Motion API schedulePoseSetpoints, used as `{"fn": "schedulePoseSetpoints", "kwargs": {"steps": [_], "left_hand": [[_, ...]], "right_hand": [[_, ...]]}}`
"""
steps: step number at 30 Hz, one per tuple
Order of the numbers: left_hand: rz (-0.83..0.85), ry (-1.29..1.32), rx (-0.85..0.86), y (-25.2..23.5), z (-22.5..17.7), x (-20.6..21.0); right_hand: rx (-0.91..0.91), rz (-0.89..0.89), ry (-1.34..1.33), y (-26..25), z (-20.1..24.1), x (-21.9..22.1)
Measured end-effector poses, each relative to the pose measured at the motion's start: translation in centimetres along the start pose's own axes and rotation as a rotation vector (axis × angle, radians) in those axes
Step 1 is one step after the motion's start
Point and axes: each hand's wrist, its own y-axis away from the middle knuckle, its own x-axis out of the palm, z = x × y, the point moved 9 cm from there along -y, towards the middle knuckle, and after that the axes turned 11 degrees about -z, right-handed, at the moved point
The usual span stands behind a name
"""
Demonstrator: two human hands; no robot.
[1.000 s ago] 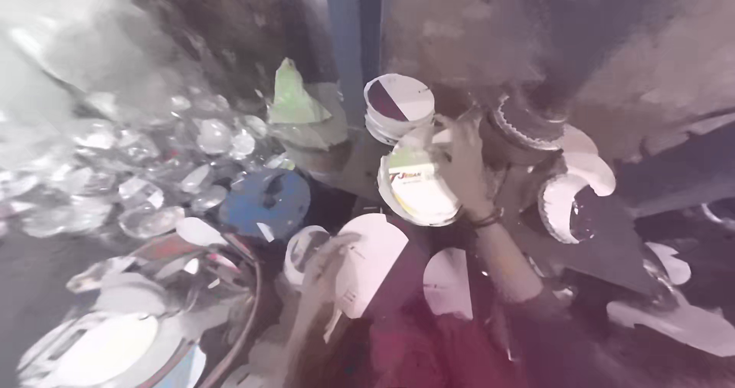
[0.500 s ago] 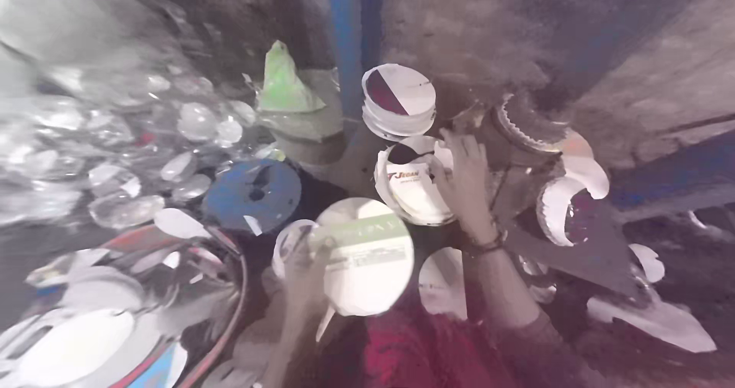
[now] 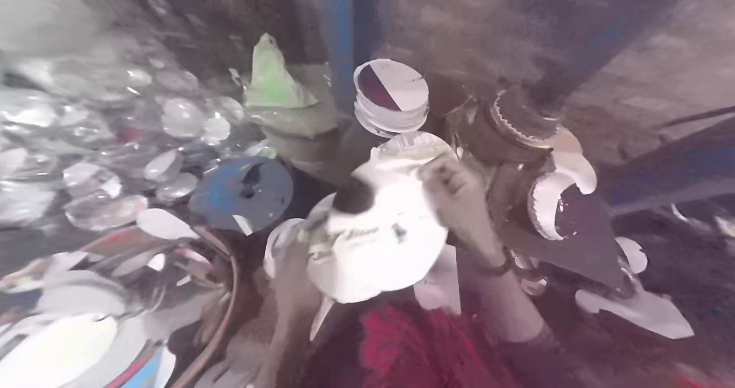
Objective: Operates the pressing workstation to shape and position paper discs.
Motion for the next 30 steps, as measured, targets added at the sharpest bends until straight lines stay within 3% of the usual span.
{"fn": "schedulePoseSetpoints", "kwargs": {"steps": [2,5,10,13,17,20,22,25,30], "left_hand": [[0.004,0.007,-0.076,0.9,0.8,1.5],[-0.053,-0.005,-0.101,1.0,1.1,1.8],[-0.119,-0.068,-0.048,-0.8,0.9,-1.1],[-0.080,0.051,-0.074,-1.3,1.5,-1.7],[-0.089,0.180,-0.231,-0.7,3.3,-1.9],[-0.118,0.272,-0.307,-0.3,2.9,-1.5],[-0.109,0.285,-0.256,-1.0,2.6,-1.7],[-0.061,0.322,-0.172,-1.8,2.0,-2.3],[-0.107,0.229,-0.141,-2.1,1.1,-3.8]], "right_hand": [[-0.110,0.059,0.238,1.3,1.1,2.4],[-0.184,-0.034,0.534,-0.1,0.8,1.4],[-0.044,-0.081,1.021,-3.6,-5.3,-2.0],[-0.100,-0.158,0.945,-3.4,-3.9,-2.4],[-0.196,-0.290,0.527,-2.0,-2.2,-4.1],[-0.138,-0.174,0.370,-0.7,-1.0,-3.4],[-0.065,-0.045,0.283,0.5,-0.6,-1.6],[-0.119,-0.074,0.386,0.7,-0.3,-0.7],[-0.109,-0.102,0.889,-1.8,-3.4,-2.1]]}}
